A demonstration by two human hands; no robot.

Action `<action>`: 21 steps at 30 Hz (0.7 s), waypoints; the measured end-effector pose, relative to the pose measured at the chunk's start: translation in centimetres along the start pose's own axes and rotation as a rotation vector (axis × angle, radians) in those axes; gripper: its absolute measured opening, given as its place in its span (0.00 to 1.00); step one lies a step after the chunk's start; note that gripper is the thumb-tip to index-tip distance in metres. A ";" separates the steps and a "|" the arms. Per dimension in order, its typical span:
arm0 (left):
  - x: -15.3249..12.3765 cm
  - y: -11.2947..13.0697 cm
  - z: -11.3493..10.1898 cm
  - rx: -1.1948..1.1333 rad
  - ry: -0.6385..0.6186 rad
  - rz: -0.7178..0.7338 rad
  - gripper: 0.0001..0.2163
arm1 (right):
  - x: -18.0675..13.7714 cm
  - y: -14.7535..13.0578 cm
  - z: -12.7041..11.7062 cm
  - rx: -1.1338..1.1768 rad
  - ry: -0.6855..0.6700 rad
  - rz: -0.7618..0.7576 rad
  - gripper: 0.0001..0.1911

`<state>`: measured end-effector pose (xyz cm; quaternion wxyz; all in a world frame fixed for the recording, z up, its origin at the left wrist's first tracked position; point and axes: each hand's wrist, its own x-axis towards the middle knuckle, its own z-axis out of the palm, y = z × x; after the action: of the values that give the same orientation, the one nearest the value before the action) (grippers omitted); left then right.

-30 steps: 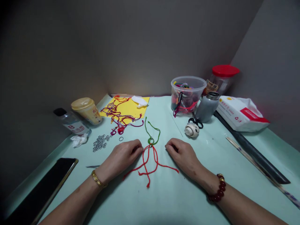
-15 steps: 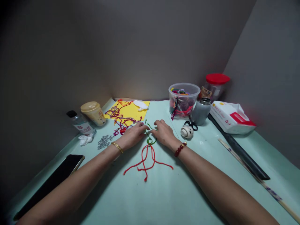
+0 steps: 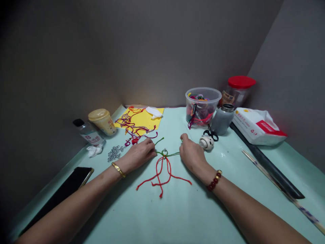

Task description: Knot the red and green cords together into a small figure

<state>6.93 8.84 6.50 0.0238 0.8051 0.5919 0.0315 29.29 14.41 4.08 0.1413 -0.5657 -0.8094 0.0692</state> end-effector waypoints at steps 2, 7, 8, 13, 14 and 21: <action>-0.6 0.0 0.0 0.010 -0.002 -0.017 0.08 | -0.8 0.3 0.0 -0.054 -0.002 -0.011 0.15; -2.7 -1.2 -1.1 -0.089 0.067 -0.066 0.08 | -2.2 1.4 0.6 0.001 -0.026 0.017 0.14; -3.4 -1.8 -1.6 -0.134 0.112 -0.084 0.08 | -2.5 1.6 0.7 0.042 -0.018 0.024 0.15; -7.9 -4.6 -3.7 -0.335 0.374 -0.283 0.11 | -4.4 2.7 0.9 0.250 0.059 0.014 0.17; -8.9 -4.7 -3.8 -0.357 0.398 -0.325 0.11 | -4.8 2.7 0.8 0.297 0.072 0.020 0.18; -15.3 -2.2 -1.9 -0.490 0.392 -0.448 0.10 | -8.6 2.5 -0.7 0.496 0.201 0.160 0.18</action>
<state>0.17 -5.17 7.89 0.1082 0.6051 0.7213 0.3192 34.45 7.22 2.78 0.3490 -0.5802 -0.7024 0.2197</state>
